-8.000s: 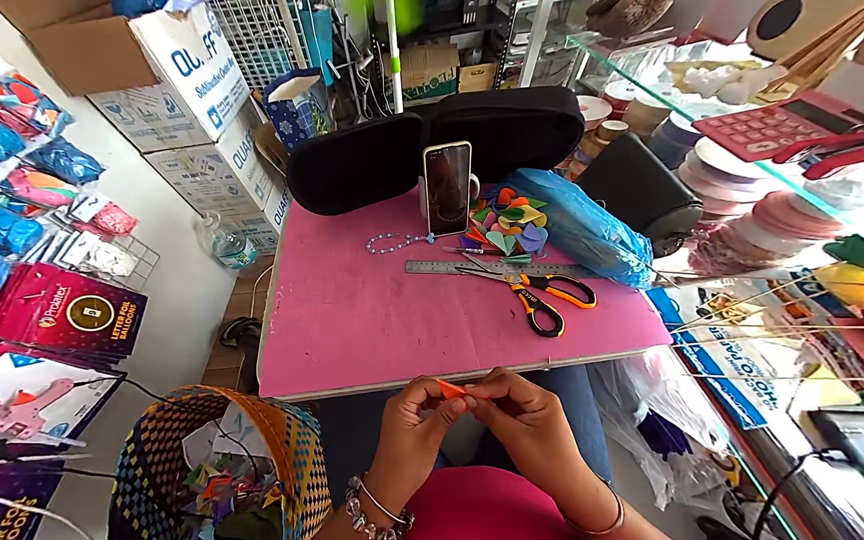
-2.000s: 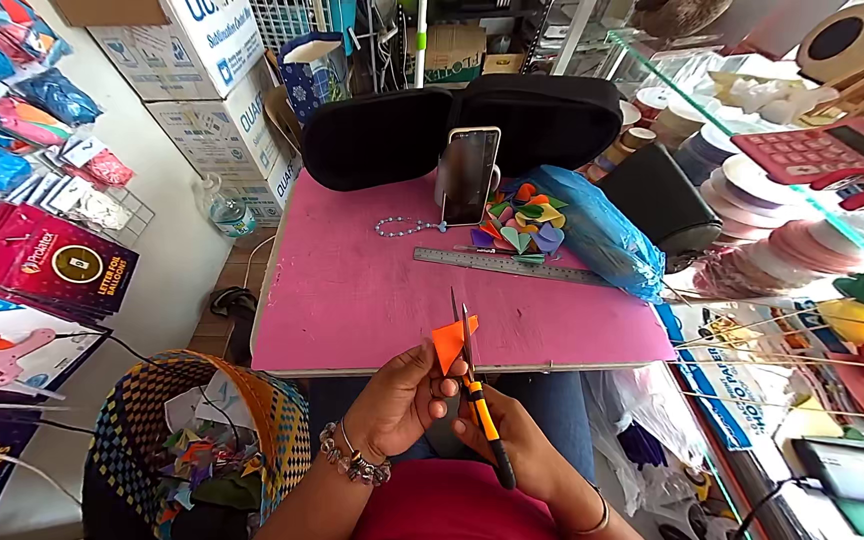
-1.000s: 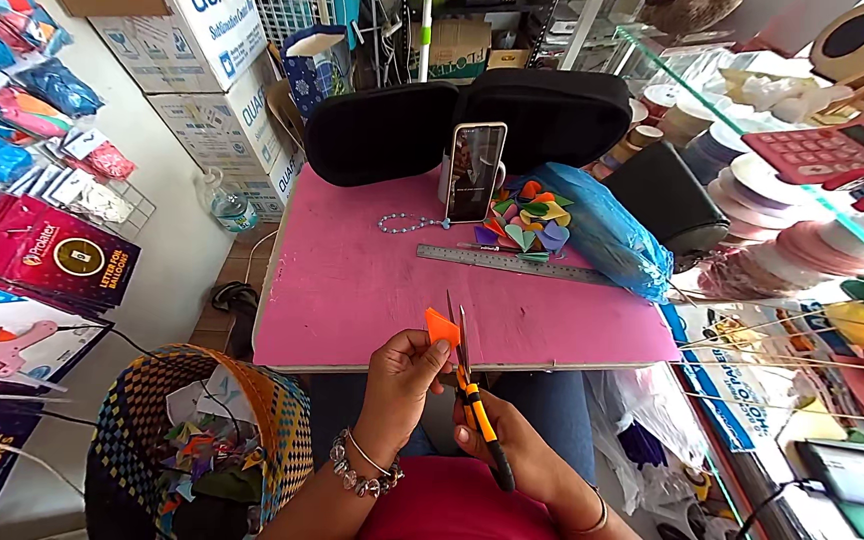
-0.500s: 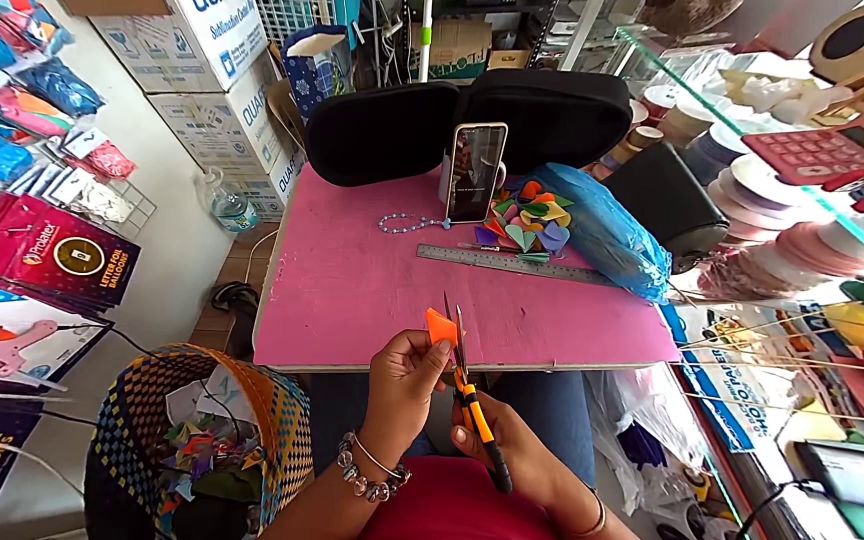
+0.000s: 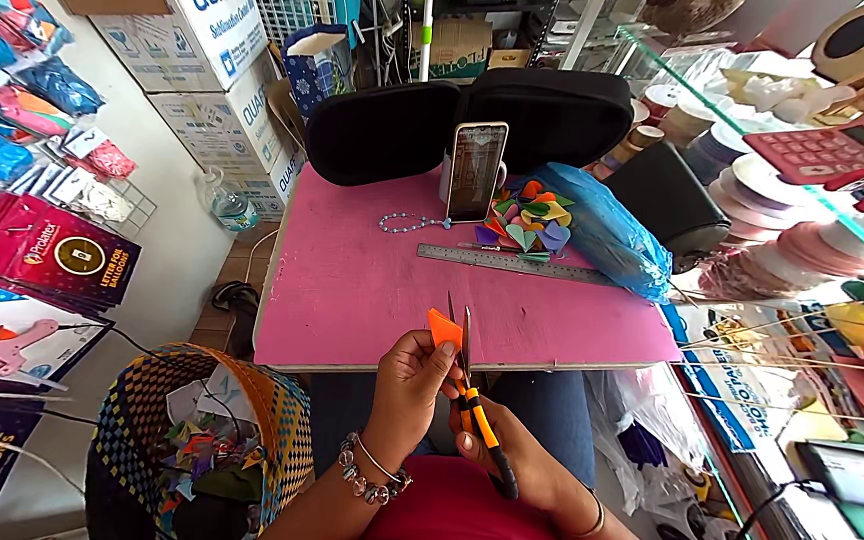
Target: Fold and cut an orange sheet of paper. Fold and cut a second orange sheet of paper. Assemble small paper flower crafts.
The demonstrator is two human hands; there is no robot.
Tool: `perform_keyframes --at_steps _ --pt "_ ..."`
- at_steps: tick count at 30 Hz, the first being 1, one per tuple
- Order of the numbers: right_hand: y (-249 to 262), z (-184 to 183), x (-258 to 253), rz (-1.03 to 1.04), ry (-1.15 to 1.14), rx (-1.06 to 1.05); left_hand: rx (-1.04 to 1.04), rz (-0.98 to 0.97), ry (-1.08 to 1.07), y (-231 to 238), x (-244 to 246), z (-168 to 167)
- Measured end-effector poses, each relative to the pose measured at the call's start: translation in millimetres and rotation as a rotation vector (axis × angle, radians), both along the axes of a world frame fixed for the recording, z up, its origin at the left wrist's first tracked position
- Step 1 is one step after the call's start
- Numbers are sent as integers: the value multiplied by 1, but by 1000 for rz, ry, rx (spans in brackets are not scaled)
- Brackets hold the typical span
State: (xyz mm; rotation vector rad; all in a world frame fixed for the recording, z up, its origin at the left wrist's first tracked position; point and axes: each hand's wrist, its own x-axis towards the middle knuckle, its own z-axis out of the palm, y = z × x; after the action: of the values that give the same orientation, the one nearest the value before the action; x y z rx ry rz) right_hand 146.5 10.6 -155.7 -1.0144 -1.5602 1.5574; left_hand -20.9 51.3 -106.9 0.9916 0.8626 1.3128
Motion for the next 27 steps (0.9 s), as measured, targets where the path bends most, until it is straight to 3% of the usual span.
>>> perform_keyframes --at_steps 27 --pt "-3 -2 -7 -151 -27 12 121 89 44 -1 6 -6"
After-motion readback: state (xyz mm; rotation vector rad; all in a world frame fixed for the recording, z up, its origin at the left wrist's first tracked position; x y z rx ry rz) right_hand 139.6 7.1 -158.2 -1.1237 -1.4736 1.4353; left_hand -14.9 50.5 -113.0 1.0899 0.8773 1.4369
